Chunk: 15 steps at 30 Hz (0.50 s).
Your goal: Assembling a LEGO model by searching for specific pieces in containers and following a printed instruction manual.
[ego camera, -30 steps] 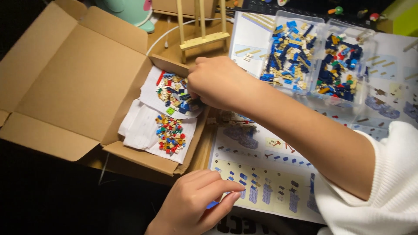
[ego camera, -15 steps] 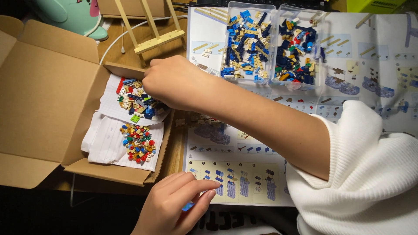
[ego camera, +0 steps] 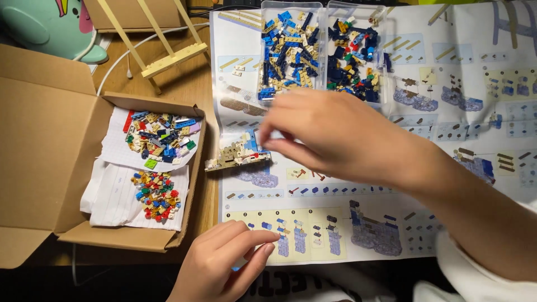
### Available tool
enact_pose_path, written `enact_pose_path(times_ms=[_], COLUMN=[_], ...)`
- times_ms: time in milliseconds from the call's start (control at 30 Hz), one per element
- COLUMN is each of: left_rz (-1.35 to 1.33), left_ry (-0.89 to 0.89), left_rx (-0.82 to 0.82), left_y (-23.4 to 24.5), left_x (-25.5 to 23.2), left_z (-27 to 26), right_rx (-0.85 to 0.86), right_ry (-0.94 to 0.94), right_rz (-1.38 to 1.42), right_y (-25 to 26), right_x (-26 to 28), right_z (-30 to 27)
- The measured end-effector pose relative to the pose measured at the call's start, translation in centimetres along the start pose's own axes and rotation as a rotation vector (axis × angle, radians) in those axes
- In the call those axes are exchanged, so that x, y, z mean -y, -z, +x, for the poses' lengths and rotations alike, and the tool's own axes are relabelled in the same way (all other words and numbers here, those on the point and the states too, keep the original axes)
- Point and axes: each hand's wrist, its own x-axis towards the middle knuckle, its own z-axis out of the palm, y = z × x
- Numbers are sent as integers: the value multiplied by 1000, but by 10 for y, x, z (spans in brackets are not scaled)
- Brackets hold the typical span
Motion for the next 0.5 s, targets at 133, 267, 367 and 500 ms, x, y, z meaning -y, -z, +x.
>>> enact_pose_path(times_ms=[133,267,367,500], left_rz=[1,-29,-17,63], left_ry=[10,-1,-21,-49], left_rx=[16,57,74,96], left_y=[-6,-15,-19,-25], left_x=[4,5,1,5], left_z=[4,13,26,41], right_rx=[167,234,163,114], right_ry=[-363,-747,-806,-777], right_rz=[57,150,169,148], right_y=[-24,-38,-45,-48], right_x=[-19,-33,-38,-41], right_z=[-67,-99,-104,-99])
